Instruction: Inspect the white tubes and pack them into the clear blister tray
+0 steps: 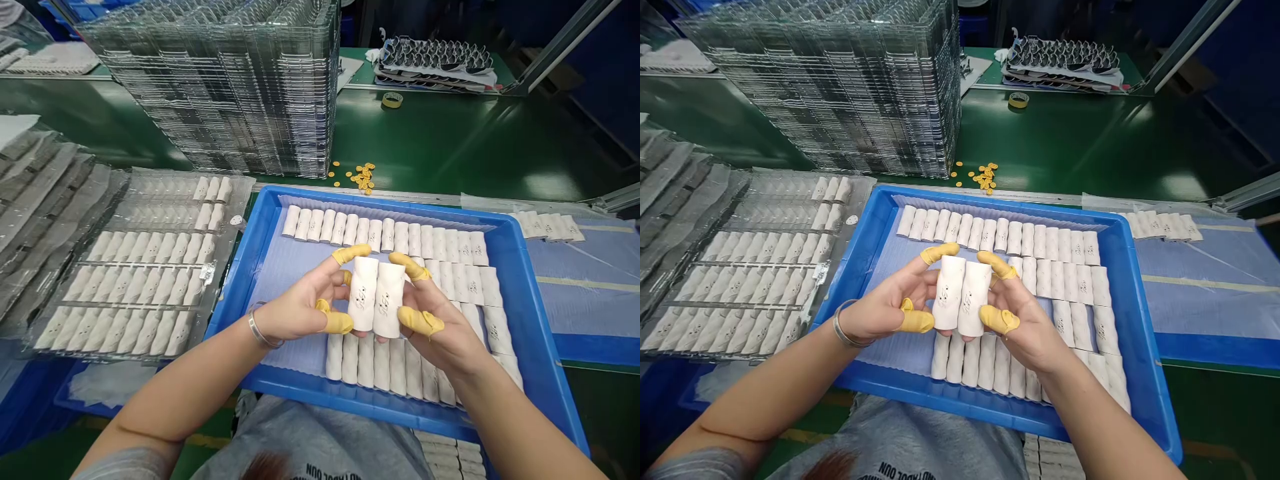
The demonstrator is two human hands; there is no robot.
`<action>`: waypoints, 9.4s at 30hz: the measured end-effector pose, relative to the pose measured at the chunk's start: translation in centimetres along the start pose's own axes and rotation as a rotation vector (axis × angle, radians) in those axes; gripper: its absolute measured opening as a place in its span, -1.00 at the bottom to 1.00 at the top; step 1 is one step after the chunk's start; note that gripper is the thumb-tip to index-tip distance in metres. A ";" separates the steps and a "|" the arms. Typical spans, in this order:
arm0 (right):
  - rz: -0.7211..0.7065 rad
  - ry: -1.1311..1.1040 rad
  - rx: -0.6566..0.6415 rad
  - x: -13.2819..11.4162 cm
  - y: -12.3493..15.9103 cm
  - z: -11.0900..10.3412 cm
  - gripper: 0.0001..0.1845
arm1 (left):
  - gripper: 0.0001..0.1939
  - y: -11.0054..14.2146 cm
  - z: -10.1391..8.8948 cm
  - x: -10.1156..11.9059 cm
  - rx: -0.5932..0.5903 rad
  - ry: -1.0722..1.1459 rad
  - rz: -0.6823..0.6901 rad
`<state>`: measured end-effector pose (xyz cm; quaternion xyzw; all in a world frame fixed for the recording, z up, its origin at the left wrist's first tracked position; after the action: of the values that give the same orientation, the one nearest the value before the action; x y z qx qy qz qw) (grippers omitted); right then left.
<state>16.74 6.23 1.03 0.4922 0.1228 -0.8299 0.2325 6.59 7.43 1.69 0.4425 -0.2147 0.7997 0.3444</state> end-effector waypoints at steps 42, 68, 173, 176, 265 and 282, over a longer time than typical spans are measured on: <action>-0.060 0.147 -0.008 0.0 -0.1 0.2 -0.41 | -0.25 0.2 -1.0 -0.8 0.152 -0.021 -0.005; -0.098 0.235 -0.026 -0.1 -0.6 0.9 -0.47 | -0.21 -0.1 -1.5 -2.0 0.238 0.089 -0.052; -0.157 0.220 0.076 -0.4 -0.2 -0.8 -0.38 | -0.28 0.2 -1.6 -0.6 0.236 -0.125 0.006; -0.158 0.193 0.075 -0.2 -0.3 -0.6 -0.37 | -0.28 0.1 -1.4 -0.6 0.213 -0.143 0.022; -0.468 0.650 0.114 -3.1 1.2 0.2 -0.67 | -0.57 3.0 2.7 3.5 0.189 -1.024 0.643; -0.485 0.658 0.123 -3.2 1.2 0.1 -0.66 | -0.35 4.2 4.3 4.5 0.174 -1.051 0.980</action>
<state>18.59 6.02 3.86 0.7009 0.2529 -0.6649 -0.0514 4.18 3.41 7.60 0.6472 -0.4611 0.5581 -0.2389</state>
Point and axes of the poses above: each hand's wrist, its own y-axis away from the middle knuckle, its own z-axis out of the palm, x = y × z, the point moved 10 cm from there along -y, towards the middle knuckle, and after that the axes turned 3 degrees about -z, right-handed, at the moved point
